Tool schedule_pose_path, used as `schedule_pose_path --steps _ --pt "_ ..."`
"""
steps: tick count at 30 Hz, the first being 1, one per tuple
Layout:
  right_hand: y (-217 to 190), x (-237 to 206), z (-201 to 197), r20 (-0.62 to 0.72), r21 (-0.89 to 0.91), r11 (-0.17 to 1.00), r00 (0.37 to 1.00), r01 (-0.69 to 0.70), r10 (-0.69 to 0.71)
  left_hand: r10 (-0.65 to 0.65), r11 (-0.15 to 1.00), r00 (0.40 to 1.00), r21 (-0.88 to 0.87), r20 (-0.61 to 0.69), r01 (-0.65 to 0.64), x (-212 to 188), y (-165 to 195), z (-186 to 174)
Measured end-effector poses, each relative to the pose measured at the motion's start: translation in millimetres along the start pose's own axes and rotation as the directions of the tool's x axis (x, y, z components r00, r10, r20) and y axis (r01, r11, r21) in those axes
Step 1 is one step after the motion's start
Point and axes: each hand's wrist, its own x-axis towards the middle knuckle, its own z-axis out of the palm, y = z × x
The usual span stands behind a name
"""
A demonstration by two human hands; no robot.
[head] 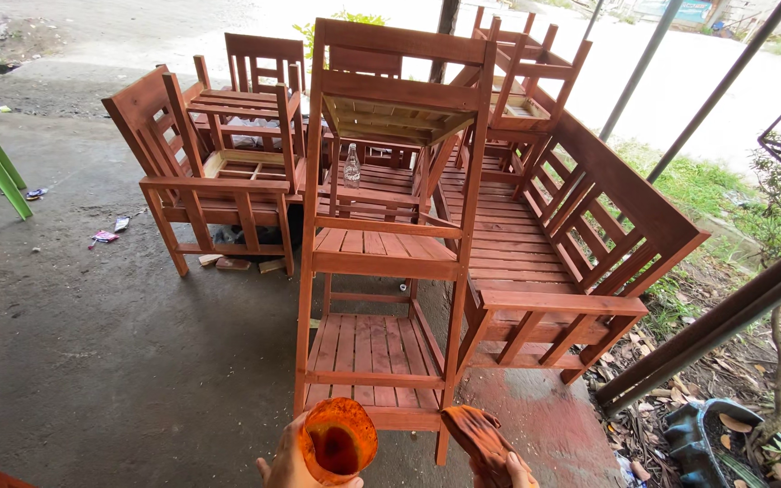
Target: The person applies reddish-brown stain to a wooden chair using a cloth, repeatedly dipping the cloth into a container of stain. The person then places the container and cloth on a nearby table and inspects the chair by touching its surfaces.
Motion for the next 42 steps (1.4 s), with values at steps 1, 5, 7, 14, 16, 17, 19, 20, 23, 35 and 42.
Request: schedule_pose_path --steps 1,5,7,14,16,17,19,20,23,35,42 --pt "2 1 -1 -0.036 0.012 1.000 0.999 -0.004 0.005 0.022 1.000 1.000 -0.004 -0.001 -0.022 0 -2 1" --pt "4 5 -3 0.024 -0.048 0.997 0.998 -0.054 0.055 -0.069 0.997 0.998 0.021 0.014 0.069 2 -7 1" --pt "3 6 -2 0.054 -0.066 0.996 0.996 -0.067 0.071 -0.137 0.990 0.991 0.047 0.011 0.136 2 -8 0" --pt "4 7 7 0.079 -0.039 0.997 0.995 -0.063 0.066 -0.112 0.993 0.993 0.032 0.029 0.111 7 -14 -8" --pt "7 5 7 0.082 -0.059 0.996 0.995 -0.060 0.065 -0.119 0.992 0.992 0.045 0.036 0.117 8 -15 -10" --pt "9 4 7 0.067 -0.039 0.999 0.997 -0.027 0.030 -0.123 0.991 0.992 0.049 0.040 0.121 7 -15 -11" --pt "13 1 8 0.035 -0.002 0.999 0.999 0.040 -0.040 -0.139 0.989 0.989 0.056 0.046 0.136 4 -16 -12" --pt "14 0 7 0.033 0.004 1.000 0.999 0.028 -0.028 -0.166 0.984 0.985 0.068 0.053 0.163 4 -16 -13" --pt "18 -3 7 0.017 0.010 1.000 1.000 0.000 0.000 -0.187 0.980 0.981 0.079 0.059 0.182 1 -16 -12" --pt "21 -9 14 -0.046 -0.006 0.999 0.998 -0.043 0.043 -0.153 0.985 0.988 0.090 0.031 0.150 -6 -7 -16" --pt "23 -6 15 -0.003 0.013 1.000 1.000 -0.003 0.003 -0.192 0.975 0.981 0.120 0.031 0.187 -5 -5 -18"
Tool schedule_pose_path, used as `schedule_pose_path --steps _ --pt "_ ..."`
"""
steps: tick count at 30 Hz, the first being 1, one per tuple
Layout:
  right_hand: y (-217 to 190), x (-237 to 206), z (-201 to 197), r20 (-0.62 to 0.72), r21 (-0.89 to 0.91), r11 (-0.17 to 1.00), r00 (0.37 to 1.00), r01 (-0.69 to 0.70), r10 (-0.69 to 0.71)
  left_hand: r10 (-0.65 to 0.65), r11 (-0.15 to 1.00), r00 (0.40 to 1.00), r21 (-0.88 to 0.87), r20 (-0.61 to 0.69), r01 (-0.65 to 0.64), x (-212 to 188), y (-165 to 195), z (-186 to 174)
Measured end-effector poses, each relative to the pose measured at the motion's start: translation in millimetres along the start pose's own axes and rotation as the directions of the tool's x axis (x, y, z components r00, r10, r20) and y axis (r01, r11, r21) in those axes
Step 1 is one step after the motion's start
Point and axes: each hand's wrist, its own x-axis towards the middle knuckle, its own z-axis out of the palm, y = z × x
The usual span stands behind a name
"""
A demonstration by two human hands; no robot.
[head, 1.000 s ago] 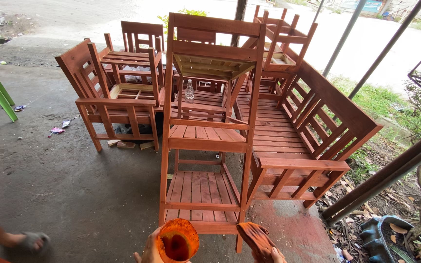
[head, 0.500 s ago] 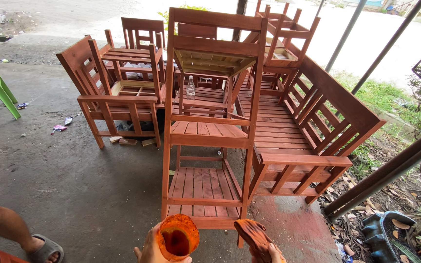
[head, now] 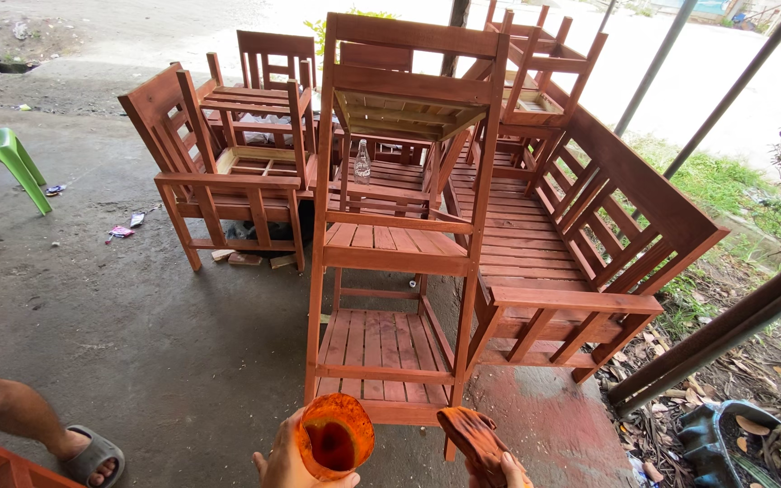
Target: The person applies reddish-brown stain to a wooden chair using a cloth, repeatedly dipping the cloth into a container of stain. The person then places the container and cloth on a nearby table and inspects the chair by touching its surfaces.
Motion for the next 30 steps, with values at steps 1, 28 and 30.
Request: schedule_pose_path --steps 1,28,30 --pt "0 0 0 0.008 -0.008 1.000 1.000 0.006 -0.006 0.002 1.000 1.000 0.003 -0.002 -0.002 0 0 0" --pt "-11 9 3 0.084 0.027 0.991 0.988 -0.130 0.128 0.078 0.997 0.997 -0.025 -0.005 -0.079 8 -6 7" --pt "-12 8 4 0.044 0.037 0.987 0.987 -0.156 0.154 0.093 0.995 0.996 -0.032 0.014 -0.093 10 -7 8"
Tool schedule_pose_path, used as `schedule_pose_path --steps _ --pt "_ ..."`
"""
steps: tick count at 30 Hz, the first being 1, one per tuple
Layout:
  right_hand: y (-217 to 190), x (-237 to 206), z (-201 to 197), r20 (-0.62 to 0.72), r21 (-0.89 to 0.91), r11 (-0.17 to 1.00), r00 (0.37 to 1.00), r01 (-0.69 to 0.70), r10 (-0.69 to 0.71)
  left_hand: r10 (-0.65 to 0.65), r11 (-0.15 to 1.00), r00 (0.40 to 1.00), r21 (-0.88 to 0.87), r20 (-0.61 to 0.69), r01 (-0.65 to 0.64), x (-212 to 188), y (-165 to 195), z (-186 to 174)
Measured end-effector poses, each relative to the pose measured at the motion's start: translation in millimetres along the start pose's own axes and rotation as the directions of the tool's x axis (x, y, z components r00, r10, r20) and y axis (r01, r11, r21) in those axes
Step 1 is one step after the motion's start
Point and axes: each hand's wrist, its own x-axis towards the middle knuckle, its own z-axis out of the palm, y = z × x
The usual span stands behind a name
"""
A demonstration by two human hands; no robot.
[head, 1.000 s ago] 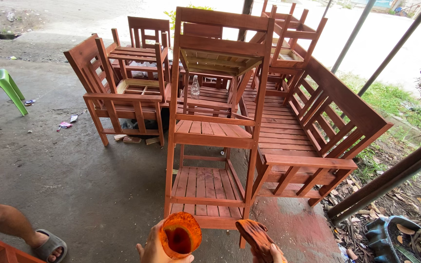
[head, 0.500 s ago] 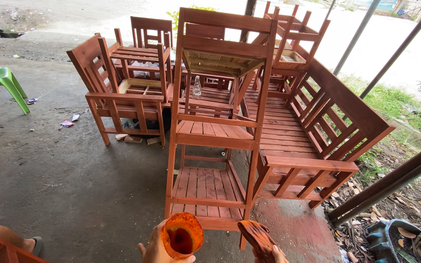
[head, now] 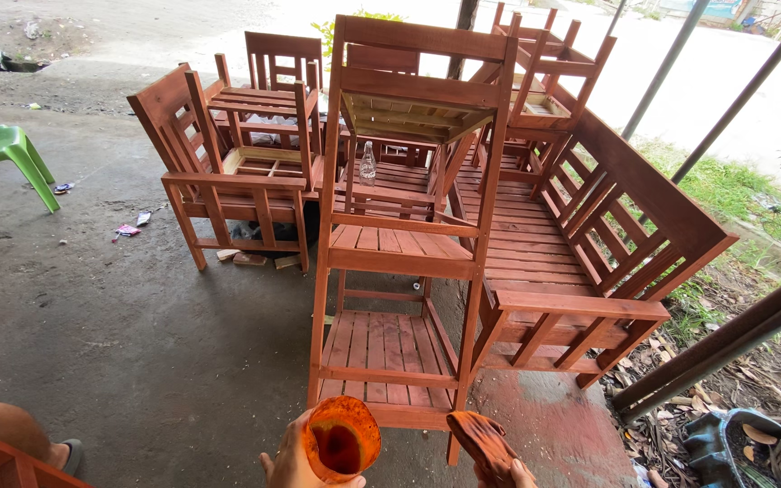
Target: The person applies reddish-brown stain to a wooden chair using a cloth, repeatedly dipping the cloth into a container of stain. The person then places the container and cloth on a nearby table and inspects the chair by touching its surfaces.
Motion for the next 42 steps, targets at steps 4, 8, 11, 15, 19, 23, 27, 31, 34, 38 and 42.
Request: schedule_pose_path --steps 4,8,11,15,19,23,27,31,34,38,42 --pt "0 0 1 -0.051 -0.019 1.000 0.999 0.001 -0.001 0.024 1.000 1.000 -0.019 0.005 -0.024 3 -2 1" --pt "5 5 -2 -0.067 -0.030 1.000 0.998 0.004 -0.006 0.033 0.999 0.999 -0.032 -0.001 -0.033 3 -6 1" --pt "6 9 -6 -0.081 -0.025 1.000 0.997 0.005 -0.007 0.054 0.998 0.999 -0.028 0.000 -0.054 3 -4 0" --pt "4 11 -3 0.016 0.048 0.990 0.990 0.136 -0.137 0.024 1.000 1.000 -0.019 -0.012 -0.024 2 18 -6" --pt "3 -2 33 -0.193 0.112 0.989 0.978 0.102 -0.079 -0.105 0.993 0.993 0.039 -0.060 0.107 -4 48 -11" --pt "-19 -7 97 -0.080 0.089 0.991 0.993 0.095 -0.088 -0.015 1.000 0.984 0.022 -0.179 0.020 17 73 -16" --pt "-34 -8 147 -0.074 0.059 0.990 0.990 0.127 -0.123 0.001 1.000 0.973 0.010 -0.231 0.001 44 80 -18" --pt "-41 -18 167 -0.103 0.073 0.984 0.983 0.161 -0.153 0.035 0.999 0.968 0.019 -0.250 -0.032 65 79 -22" --pt "-45 -33 172 -0.031 0.104 0.962 0.967 0.253 -0.251 0.104 0.995 0.950 0.026 -0.293 -0.101 74 75 -29" --pt "-53 -62 180 0.128 0.008 0.932 0.924 0.363 -0.361 0.238 0.971 0.903 0.065 -0.358 -0.230 77 67 -41" --pt "-56 -93 191 0.250 -0.250 0.849 0.878 0.466 -0.409 0.290 0.957 0.881 0.122 -0.374 -0.263 77 65 -49"
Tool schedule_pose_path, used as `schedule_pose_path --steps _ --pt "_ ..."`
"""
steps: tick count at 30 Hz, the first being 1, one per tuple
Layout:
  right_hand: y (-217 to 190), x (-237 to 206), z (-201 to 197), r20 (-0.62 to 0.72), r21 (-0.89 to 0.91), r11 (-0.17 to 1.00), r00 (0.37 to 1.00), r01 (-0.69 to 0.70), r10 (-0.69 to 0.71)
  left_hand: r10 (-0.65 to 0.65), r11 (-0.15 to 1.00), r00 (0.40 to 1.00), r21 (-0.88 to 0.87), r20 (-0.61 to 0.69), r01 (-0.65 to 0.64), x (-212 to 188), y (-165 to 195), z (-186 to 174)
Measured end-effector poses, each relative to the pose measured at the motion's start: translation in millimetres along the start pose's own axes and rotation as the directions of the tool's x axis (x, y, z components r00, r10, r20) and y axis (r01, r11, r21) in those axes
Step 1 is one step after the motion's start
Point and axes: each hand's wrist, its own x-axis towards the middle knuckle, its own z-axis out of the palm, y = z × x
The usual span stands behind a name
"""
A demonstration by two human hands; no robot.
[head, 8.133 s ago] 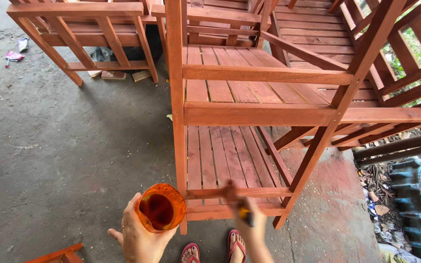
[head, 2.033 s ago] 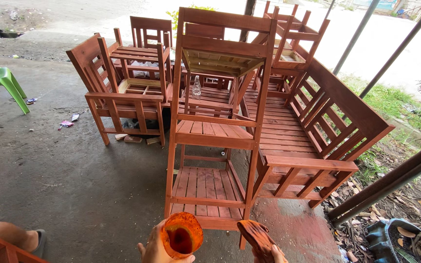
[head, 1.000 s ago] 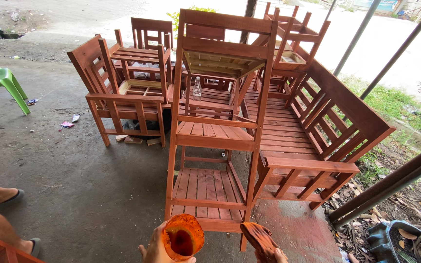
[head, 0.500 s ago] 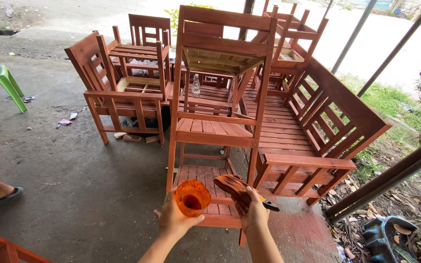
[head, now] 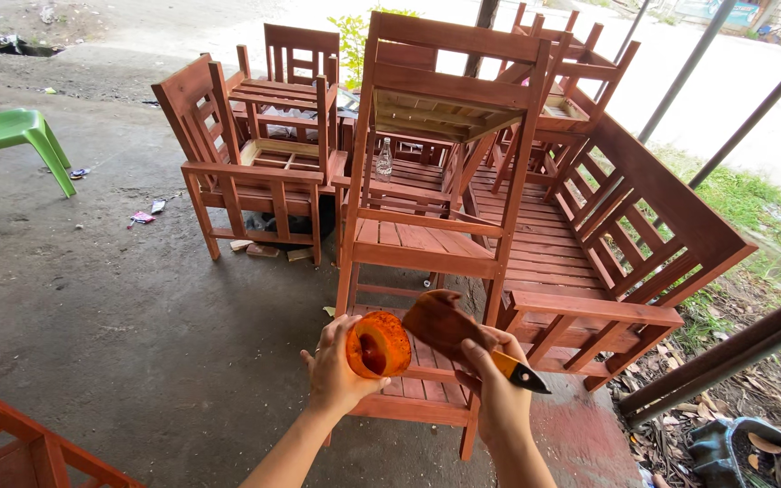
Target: The person applies reddish-brown stain to a wooden chair using a cloth, repeatedly dipping the cloth into a container of stain. The person then places the container and cloth on a nearby table and inspects the chair by touching its surfaces.
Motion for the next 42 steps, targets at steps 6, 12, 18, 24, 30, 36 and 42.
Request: schedule_pose_path --steps 6,12,18,24,30,36,42 --pt "-6 -24 22 0.287 -0.363 0.888 0.940 0.282 -0.182 0.050 0.998 0.999 0.033 0.003 -0.050 -6 -4 -9" --pt "-4 -41 39 0.480 -0.478 0.718 0.835 0.506 -0.268 0.064 0.998 0.997 0.026 0.037 -0.065 -10 -9 -15" --pt "-5 -52 57 0.469 -0.605 0.633 0.859 0.483 -0.208 0.104 0.995 0.994 0.003 0.032 -0.104 -12 -22 -18" --pt "-1 -44 59 0.448 -0.660 0.577 0.869 0.481 -0.213 0.135 0.991 0.991 -0.001 0.018 -0.135 -6 -29 -13" --pt "8 -10 58 0.476 -0.633 0.600 0.857 0.490 -0.198 0.085 0.996 0.996 0.026 0.024 -0.085 11 -26 4" --pt "14 48 57 0.523 -0.596 0.650 0.842 0.472 -0.131 0.140 0.988 0.990 0.064 -0.014 -0.139 41 -21 27" --pt "19 107 31 0.503 -0.594 0.710 0.863 0.377 -0.037 0.000 0.997 1.000 0.081 -0.020 0.002 73 -12 58"
